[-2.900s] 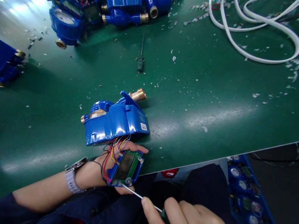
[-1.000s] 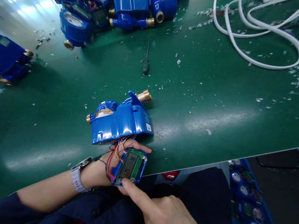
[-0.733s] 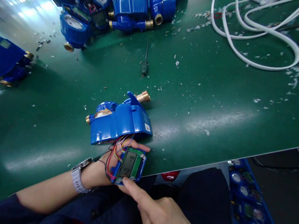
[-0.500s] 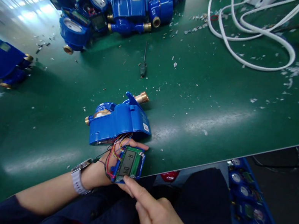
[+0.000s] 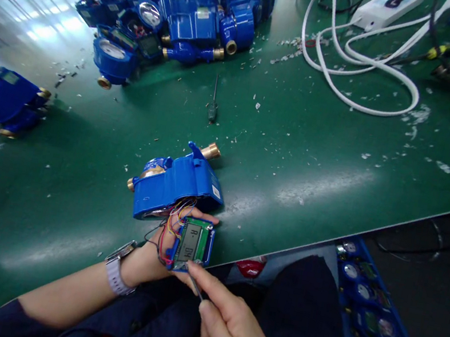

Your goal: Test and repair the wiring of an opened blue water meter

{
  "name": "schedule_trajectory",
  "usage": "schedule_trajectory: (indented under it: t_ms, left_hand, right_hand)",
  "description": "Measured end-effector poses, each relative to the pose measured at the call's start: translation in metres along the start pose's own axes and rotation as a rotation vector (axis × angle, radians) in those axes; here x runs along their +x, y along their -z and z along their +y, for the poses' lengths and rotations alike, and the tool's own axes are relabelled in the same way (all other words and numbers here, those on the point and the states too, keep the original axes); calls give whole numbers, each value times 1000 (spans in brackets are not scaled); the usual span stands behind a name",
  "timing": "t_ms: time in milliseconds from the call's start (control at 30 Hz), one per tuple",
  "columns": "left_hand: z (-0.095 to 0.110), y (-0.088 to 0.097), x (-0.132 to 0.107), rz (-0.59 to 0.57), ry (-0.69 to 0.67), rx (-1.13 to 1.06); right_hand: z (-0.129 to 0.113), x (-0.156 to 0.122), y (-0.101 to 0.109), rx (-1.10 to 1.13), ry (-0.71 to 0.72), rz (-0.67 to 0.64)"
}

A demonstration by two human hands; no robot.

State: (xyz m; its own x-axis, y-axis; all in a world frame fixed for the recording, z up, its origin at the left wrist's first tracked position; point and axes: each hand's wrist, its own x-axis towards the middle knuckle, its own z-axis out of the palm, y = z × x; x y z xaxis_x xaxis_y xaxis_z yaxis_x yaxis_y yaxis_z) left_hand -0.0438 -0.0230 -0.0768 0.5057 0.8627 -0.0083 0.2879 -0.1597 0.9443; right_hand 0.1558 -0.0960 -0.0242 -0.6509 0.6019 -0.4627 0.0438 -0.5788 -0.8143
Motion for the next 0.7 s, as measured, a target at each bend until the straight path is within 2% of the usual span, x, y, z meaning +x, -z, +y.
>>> schedule_trajectory:
  t_ms: [67,133,267,400,500,633,700]
  left_hand:
    - [5,1,0,30,-69,63]
    - [11,3,0,36,-108,129]
    - [20,6,0,29,-126,168]
    - [17,6,-1,-3,-149,157]
    - [12,6,-2,-36,-135,130]
    - [13,6,-2,-30,-112,104]
    - [14,5,-2,-11,-89,70]
  right_hand:
    - [-9,-1,6,-97,-24,-21]
    - [-21,-4,16,-301,-38,-51]
    - [-46,-11,35,-801,58,-59]
    - [-59,-11,46,-1107,145,-99]
    - [-61,-9,46,-1274,262,-113]
    - [-54,-9,37,-1448,392,-12]
    - [-49,-11,32,-1444,405,23]
